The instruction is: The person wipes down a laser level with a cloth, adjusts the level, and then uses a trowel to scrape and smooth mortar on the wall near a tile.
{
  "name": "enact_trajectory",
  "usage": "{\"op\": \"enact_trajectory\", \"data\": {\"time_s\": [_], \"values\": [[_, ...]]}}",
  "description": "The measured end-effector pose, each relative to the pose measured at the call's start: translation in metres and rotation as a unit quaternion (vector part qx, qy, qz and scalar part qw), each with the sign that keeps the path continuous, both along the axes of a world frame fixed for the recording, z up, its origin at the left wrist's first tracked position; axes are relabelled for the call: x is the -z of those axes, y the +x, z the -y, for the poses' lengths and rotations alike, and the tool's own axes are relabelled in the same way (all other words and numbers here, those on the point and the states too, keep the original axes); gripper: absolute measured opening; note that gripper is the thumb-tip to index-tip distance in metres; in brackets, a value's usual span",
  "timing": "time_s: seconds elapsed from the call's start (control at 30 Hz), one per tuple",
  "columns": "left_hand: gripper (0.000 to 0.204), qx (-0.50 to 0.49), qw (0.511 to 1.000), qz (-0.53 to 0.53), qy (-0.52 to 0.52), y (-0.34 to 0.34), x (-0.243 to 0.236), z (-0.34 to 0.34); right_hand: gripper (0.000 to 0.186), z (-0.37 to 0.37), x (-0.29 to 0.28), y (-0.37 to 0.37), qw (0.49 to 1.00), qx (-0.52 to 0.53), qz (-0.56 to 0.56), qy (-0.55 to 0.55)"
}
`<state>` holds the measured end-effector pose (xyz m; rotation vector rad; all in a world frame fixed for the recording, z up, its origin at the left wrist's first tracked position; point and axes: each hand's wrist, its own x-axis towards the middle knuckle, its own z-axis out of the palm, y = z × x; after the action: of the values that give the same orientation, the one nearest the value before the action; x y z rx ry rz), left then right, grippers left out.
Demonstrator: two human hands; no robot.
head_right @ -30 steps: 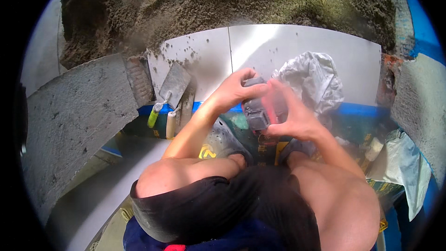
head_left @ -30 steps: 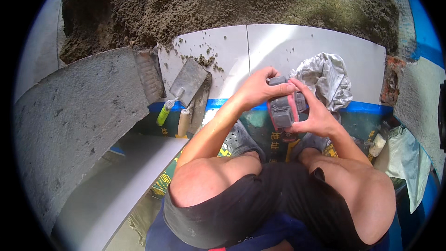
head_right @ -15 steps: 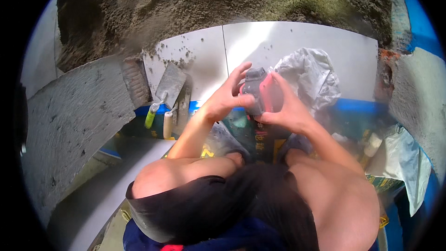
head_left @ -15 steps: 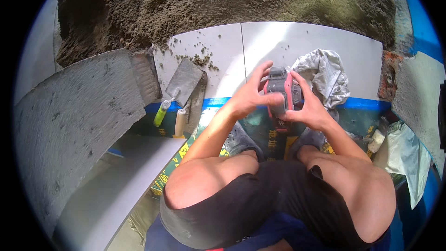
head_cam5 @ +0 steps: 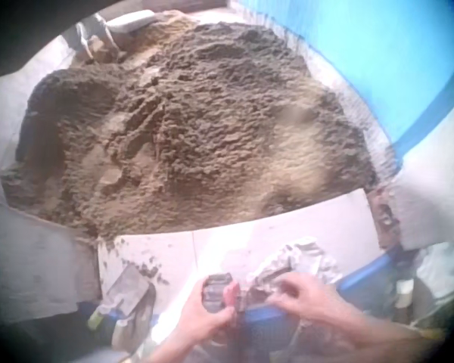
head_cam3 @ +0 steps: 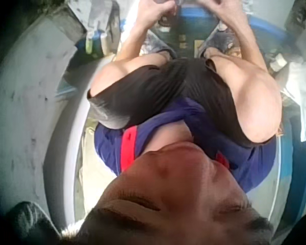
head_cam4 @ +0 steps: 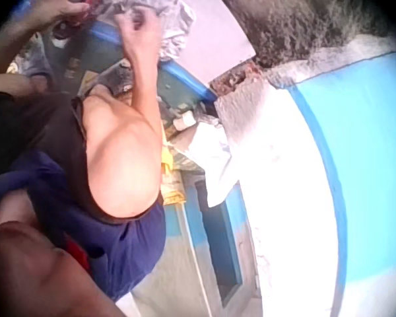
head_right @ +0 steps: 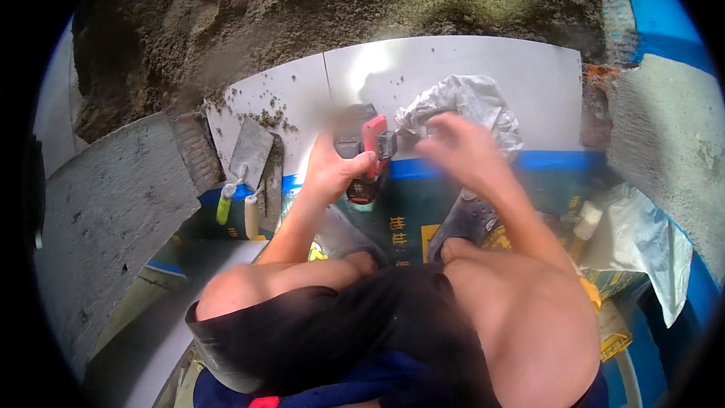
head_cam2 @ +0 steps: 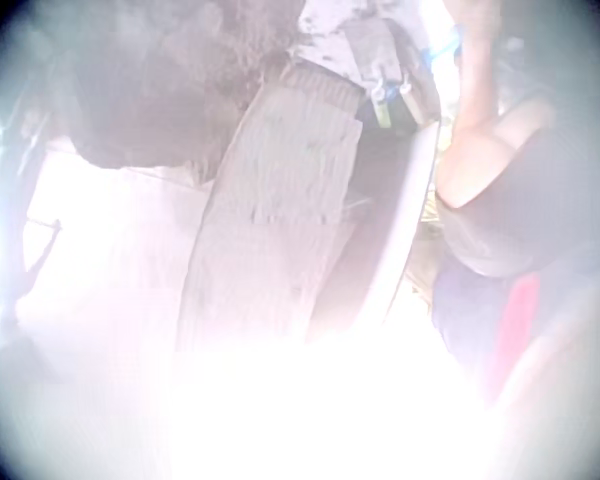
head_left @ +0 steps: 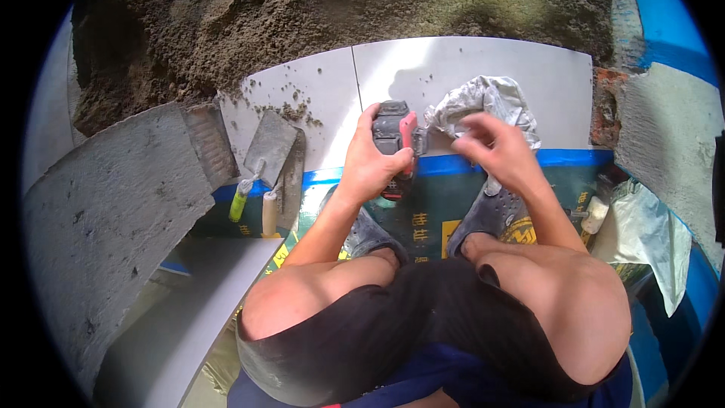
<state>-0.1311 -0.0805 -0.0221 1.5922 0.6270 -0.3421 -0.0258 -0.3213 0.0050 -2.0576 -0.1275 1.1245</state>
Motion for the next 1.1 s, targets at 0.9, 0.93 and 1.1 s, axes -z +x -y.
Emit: {"op": "enact_trajectory", "data": {"time_s": [0.9, 0.93, 1.1], "values": [[0.055, 0.196, 0.919, 0.343, -0.002, 0.036, -0.053, 0.065, 0.041, 0.040, -0.029, -0.001, 0.916, 0.311, -0.081, 0.240], [0.057, 0.196, 0.912, 0.360, 0.018, 0.035, -0.054, 0.070, 0.042, 0.035, -0.027, -0.004, 0.887, 0.353, -0.113, 0.275], [0.061, 0.181, 0.935, 0.305, 0.031, 0.039, -0.048, 0.075, 0.040, 0.034, -0.015, -0.016, 0.936, 0.188, -0.047, 0.295]]}}
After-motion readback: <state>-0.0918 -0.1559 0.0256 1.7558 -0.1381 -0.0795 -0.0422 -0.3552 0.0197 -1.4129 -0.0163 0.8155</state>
